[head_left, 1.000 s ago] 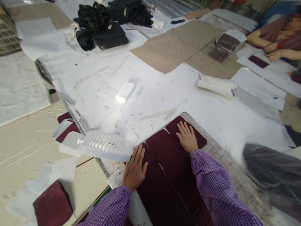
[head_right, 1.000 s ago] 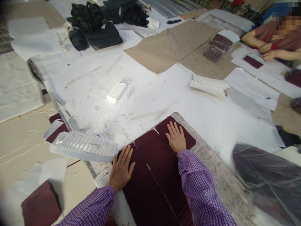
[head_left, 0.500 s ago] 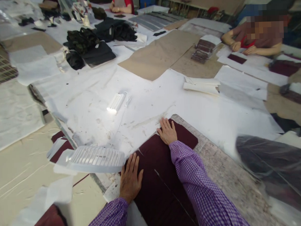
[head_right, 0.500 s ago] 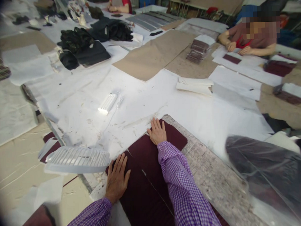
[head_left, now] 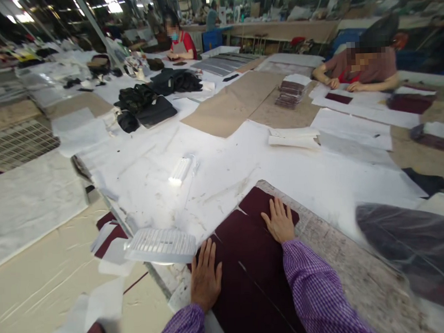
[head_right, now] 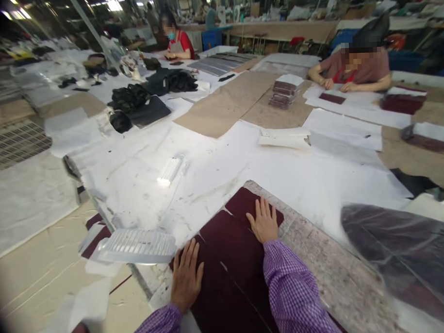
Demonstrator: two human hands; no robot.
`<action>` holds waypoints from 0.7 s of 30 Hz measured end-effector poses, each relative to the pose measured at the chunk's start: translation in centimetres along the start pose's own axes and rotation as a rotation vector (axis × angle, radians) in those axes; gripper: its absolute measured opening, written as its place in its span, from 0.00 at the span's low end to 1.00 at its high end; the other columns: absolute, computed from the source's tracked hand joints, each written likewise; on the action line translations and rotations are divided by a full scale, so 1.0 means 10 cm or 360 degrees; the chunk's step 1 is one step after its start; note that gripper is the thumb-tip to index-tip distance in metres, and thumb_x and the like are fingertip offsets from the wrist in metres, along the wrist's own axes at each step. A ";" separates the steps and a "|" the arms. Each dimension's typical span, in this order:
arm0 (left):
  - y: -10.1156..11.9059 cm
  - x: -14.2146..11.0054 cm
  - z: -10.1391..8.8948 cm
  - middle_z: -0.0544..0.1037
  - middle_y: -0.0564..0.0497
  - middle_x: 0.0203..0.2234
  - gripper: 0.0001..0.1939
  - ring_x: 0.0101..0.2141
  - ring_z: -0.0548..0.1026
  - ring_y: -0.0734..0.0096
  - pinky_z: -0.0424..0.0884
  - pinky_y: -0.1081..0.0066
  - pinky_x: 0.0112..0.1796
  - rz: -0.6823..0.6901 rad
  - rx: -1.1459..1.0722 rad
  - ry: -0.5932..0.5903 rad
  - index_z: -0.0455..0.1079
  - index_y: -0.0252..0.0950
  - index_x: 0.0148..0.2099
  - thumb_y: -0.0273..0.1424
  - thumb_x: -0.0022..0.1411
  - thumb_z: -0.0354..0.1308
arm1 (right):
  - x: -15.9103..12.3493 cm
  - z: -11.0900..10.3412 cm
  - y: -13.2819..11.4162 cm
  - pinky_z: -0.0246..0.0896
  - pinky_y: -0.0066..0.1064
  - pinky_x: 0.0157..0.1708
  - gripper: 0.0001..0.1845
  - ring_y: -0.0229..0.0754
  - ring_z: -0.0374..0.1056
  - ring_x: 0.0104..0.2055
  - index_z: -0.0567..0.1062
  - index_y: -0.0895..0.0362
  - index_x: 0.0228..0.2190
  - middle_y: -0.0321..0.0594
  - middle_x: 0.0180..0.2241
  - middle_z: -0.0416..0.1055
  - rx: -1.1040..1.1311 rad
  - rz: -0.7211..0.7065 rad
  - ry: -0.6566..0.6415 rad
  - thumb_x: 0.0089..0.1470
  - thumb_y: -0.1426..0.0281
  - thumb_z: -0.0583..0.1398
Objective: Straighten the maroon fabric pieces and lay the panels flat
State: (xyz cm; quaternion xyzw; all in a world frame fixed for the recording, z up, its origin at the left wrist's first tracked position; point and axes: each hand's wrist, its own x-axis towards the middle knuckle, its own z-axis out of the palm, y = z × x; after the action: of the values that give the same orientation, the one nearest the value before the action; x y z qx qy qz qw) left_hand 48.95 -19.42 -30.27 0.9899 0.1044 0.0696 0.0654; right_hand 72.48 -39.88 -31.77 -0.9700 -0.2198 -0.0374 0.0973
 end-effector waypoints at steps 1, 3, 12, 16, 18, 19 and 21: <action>0.00 0.00 -0.01 0.60 0.41 0.64 0.27 0.63 0.56 0.56 0.56 0.51 0.59 -0.0005 -0.0013 0.0002 0.53 0.30 0.65 0.30 0.66 0.46 | -0.07 -0.04 0.04 0.34 0.55 0.64 0.38 0.58 0.42 0.68 0.56 0.73 0.61 0.61 0.65 0.47 -0.0010 0.0009 -0.0014 0.64 0.54 0.40; -0.01 0.00 -0.03 0.59 0.41 0.64 0.27 0.64 0.55 0.56 0.57 0.52 0.58 -0.0019 -0.0038 -0.0008 0.53 0.30 0.65 0.31 0.66 0.46 | -0.18 -0.13 0.11 0.35 0.56 0.63 0.39 0.58 0.42 0.67 0.57 0.73 0.60 0.61 0.65 0.48 -0.0022 0.0022 -0.0060 0.63 0.54 0.40; -0.03 -0.02 -0.03 0.59 0.38 0.64 0.26 0.63 0.56 0.53 0.57 0.47 0.57 -0.0083 -0.0295 0.0063 0.54 0.30 0.65 0.31 0.67 0.44 | 0.32 0.01 -0.60 0.39 0.57 0.62 0.34 0.55 0.47 0.66 0.60 0.60 0.60 0.53 0.65 0.52 0.0059 0.0120 -0.0170 0.61 0.52 0.51; -0.04 -0.06 -0.07 0.57 0.37 0.65 0.26 0.64 0.54 0.54 0.56 0.46 0.58 -0.0087 -0.0362 -0.0020 0.53 0.29 0.65 0.31 0.67 0.42 | 0.10 -0.16 -1.10 0.47 0.49 0.61 0.27 0.48 0.53 0.65 0.58 0.55 0.61 0.46 0.64 0.56 0.0226 -0.0036 -0.0223 0.67 0.57 0.43; -0.06 -0.09 -0.06 0.54 0.38 0.65 0.27 0.65 0.51 0.54 0.54 0.46 0.59 -0.0095 -0.0391 -0.0074 0.51 0.29 0.66 0.32 0.68 0.41 | -0.36 -0.27 -1.34 0.41 0.49 0.63 0.29 0.47 0.42 0.68 0.50 0.55 0.64 0.45 0.67 0.48 0.0238 0.0008 -0.0146 0.67 0.59 0.38; -0.07 -0.10 -0.06 0.53 0.37 0.66 0.27 0.65 0.51 0.54 0.53 0.45 0.59 -0.0103 -0.0411 -0.0100 0.50 0.29 0.66 0.32 0.68 0.40 | -0.63 -0.30 -1.46 0.37 0.51 0.64 0.30 0.48 0.38 0.69 0.49 0.57 0.65 0.45 0.68 0.45 0.0222 0.0053 -0.0106 0.67 0.59 0.37; -0.09 -0.10 -0.05 0.53 0.36 0.66 0.27 0.65 0.51 0.53 0.52 0.44 0.59 -0.0110 -0.0464 -0.0146 0.49 0.27 0.67 0.32 0.68 0.38 | -1.16 -0.30 -1.65 0.35 0.57 0.63 0.32 0.54 0.37 0.69 0.51 0.62 0.64 0.52 0.67 0.45 0.0168 0.0143 -0.0063 0.65 0.59 0.37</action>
State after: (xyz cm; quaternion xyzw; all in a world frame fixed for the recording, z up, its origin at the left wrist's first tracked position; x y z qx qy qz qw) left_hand 47.76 -18.70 -30.02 0.9679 0.1240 0.0364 0.2155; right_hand 54.81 -30.72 -27.36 -0.9729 -0.1797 -0.0022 0.1455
